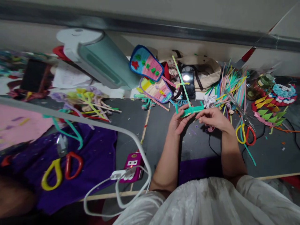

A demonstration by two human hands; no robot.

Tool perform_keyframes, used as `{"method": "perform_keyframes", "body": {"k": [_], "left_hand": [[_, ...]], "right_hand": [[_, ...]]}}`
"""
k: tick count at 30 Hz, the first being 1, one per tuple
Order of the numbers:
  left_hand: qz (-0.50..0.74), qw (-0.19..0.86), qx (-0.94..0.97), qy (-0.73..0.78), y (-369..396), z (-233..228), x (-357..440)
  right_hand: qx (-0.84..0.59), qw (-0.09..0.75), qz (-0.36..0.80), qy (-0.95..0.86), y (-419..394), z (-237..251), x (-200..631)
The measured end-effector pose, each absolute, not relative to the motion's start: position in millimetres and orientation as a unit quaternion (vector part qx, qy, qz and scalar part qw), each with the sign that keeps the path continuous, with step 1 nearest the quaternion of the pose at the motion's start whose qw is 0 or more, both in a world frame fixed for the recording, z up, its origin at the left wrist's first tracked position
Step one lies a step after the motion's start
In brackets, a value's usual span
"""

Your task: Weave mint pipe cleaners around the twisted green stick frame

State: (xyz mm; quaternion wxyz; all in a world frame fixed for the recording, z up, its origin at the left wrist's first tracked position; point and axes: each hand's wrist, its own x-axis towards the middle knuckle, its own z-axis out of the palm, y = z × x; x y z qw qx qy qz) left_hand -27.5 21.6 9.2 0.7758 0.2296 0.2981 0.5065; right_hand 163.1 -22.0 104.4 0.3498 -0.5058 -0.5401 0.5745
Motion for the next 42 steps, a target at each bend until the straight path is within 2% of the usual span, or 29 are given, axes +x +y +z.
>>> {"method": "perform_keyframes", "body": {"k": [3, 10, 12, 14, 16, 23, 32, 39, 42], "left_hand": [[0.511, 0.775, 0.228, 0.294, 22.4, 8.9, -28.3], [0.509, 0.778, 0.23, 0.287, 21.5, 10.2, -25.9], [0.505, 0.781, 0.231, 0.286, 21.2, 10.2, -25.0], [0.504, 0.782, 0.233, 0.284, 21.2, 10.7, -24.7], [0.504, 0.781, 0.235, 0.283, 21.2, 11.7, -24.9], [0.502, 0.783, 0.232, 0.285, 20.9, 14.2, -25.2], [0.499, 0.784, 0.227, 0.292, 21.7, 11.8, -27.7], [0.502, 0.783, 0.227, 0.289, 22.6, 11.8, -27.4], [0.505, 0.783, 0.222, 0.289, 22.7, 12.4, -27.0]], "right_hand": [[-0.534, 0.321, 0.546, -0.56, -22.9, 103.4, 168.3], [-0.57, 0.252, 0.56, -0.546, -41.3, 107.2, 236.0], [-0.635, 0.287, 0.485, -0.529, -39.6, 98.5, 249.8], [-0.726, 0.312, 0.347, -0.505, -33.2, 83.8, 258.3], [-0.784, 0.287, 0.249, -0.491, -24.9, 66.8, 262.6], [-0.825, 0.307, 0.179, -0.439, -4.5, 30.9, 258.1], [-0.791, 0.444, 0.213, -0.363, 1.7, 17.6, 252.0], [-0.815, 0.408, 0.156, -0.381, -0.5, 29.7, 248.9], [-0.785, 0.421, 0.245, -0.384, -4.2, 33.1, 247.3]]}}
